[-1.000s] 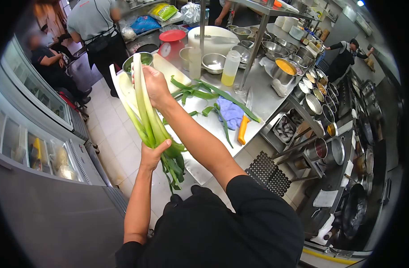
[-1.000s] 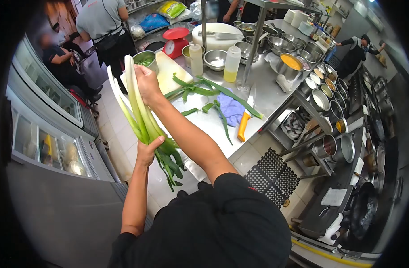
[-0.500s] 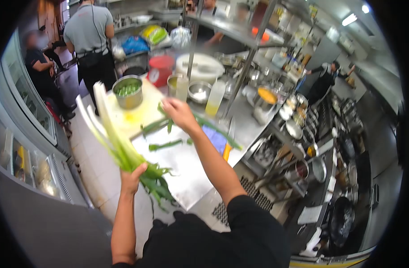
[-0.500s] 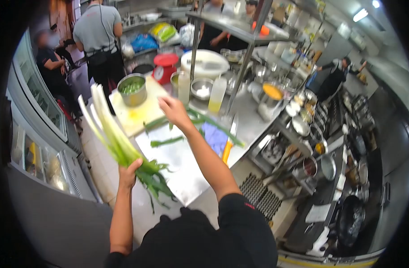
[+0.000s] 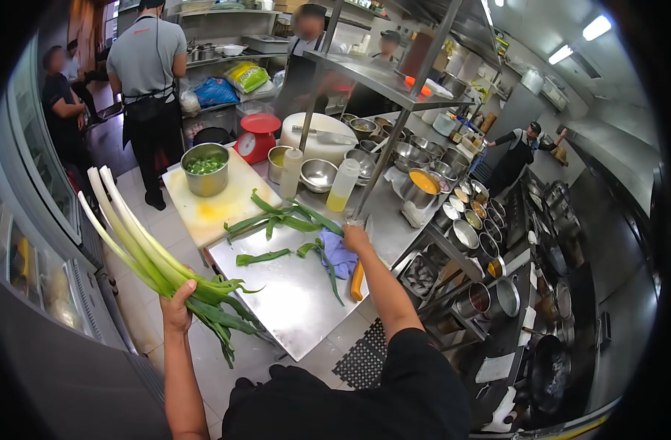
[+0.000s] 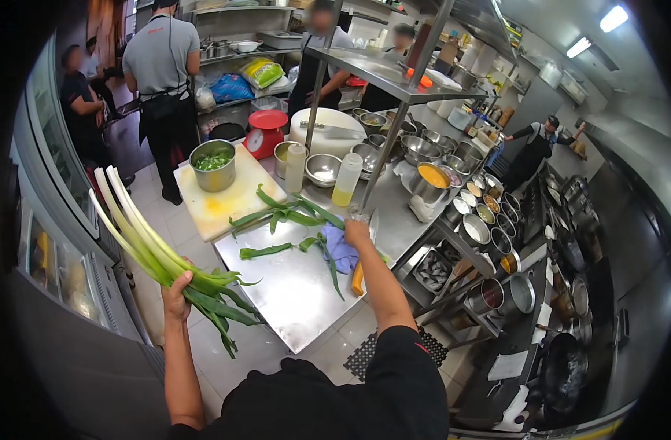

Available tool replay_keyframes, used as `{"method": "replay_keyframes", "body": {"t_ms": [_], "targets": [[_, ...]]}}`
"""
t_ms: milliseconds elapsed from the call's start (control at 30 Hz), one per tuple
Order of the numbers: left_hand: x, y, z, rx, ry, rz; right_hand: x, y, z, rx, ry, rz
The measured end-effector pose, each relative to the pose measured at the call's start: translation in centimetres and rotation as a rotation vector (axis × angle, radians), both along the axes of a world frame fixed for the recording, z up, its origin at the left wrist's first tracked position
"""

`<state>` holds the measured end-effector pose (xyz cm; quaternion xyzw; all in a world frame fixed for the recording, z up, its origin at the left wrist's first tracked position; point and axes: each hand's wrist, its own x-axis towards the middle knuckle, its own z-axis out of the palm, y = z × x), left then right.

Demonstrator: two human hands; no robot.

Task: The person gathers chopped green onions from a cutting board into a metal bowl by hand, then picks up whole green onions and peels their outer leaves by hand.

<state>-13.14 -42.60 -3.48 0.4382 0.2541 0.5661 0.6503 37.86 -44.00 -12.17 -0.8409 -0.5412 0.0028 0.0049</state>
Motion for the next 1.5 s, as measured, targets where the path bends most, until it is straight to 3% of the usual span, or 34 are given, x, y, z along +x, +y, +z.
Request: {"method": "replay_keyframes", "body": {"t_ms": [133, 200, 333, 400, 433, 467, 533, 567, 633, 667, 767, 800, 867, 933, 1000, 1067, 1133, 1200, 1333, 1500], "targets": [[-0.4, -0.2, 0.0, -0.001, -0.003, 0.008, 0.2, 0.7, -1.0, -0.018, -0.015, -0.011], [-0.9, -0.5, -0.1, 0.002, 0.004, 0.006, 0.6, 0.8, -1.5, 0.095, -0.007, -0.013], [-2.4, -0.9, 0.3, 0.015, 0.022, -0.005, -0.9, -0.2, 3.5, 0.189, 0.108, -0.053], [-3.2, -1.2, 0.1, 0.015, 0.006, 0.012, 0.2, -0.4, 4.4, 0.339, 0.443, 0.282], [-3.5, -1.1, 0.2, 0.022, -0.017, 0.029, -2.0, -1.0, 7.6, 0.205, 0.903, 0.006], [-3.7, -1.0, 0.4, 0.026, -0.028, 0.030, -3.6, -1.5, 9.6, 0.208, 0.893, 0.010], [-4.0, -1.5, 0.6, 0.047, -0.039, 0.045, -6.1, -2.5, 12.1, 0.266, 1.461, 0.002], [-4.1, -1.7, 0.7, 0.048, -0.036, 0.033, -7.4, -2.7, 12.7, 0.264, 1.454, -0.004], [-4.2, -1.5, 0.2, 0.034, -0.044, 0.030, -10.1, -2.8, 13.5, 0.469, 1.086, 0.341], [-4.3, -1.6, 0.0, 0.026, -0.047, 0.032, -11.5, -2.9, 14.1, 0.463, 1.085, 0.342], [-4.3, -2.1, 0.1, 0.008, -0.069, 0.026, -13.5, -2.6, 14.7, 0.531, 0.608, 0.409], [-4.5, -2.3, -0.1, 0.009, -0.072, 0.035, -13.7, -2.7, 14.8, 0.528, 0.608, 0.418], [-4.9, -2.4, -0.3, 0.029, -0.067, 0.002, -14.4, -3.1, 15.7, 0.683, 0.221, 0.558], [-5.0, -2.7, -0.8, 0.040, -0.088, 0.017, -14.9, -2.8, 15.3, 0.779, 0.138, 0.693], [-4.7, -2.7, -1.1, 0.049, -0.104, 0.021, -15.6, -3.4, 14.4, 0.630, 0.618, 0.642], [-4.4, -3.2, -1.6, -0.021, -0.112, -0.005, -18.3, -4.5, 14.8, 0.343, 1.368, 0.310], [-4.0, -3.7, -1.5, -0.046, -0.115, 0.010, -18.3, -4.4, 12.5, 0.241, 1.371, 0.332], [-3.5, -4.2, -1.7, -0.087, -0.114, -0.005, -19.7, -4.9, 10.8, 0.214, 1.682, 0.313], [-2.5, -4.1, -2.8, -0.109, -0.112, -0.045, -22.4, -5.4, 8.0, 0.129, 1.975, 0.234], [-1.5, -4.3, -2.9, -0.127, -0.038, -0.071, -23.1, -4.2, 7.6, 0.216, 2.089, 0.321]]}}
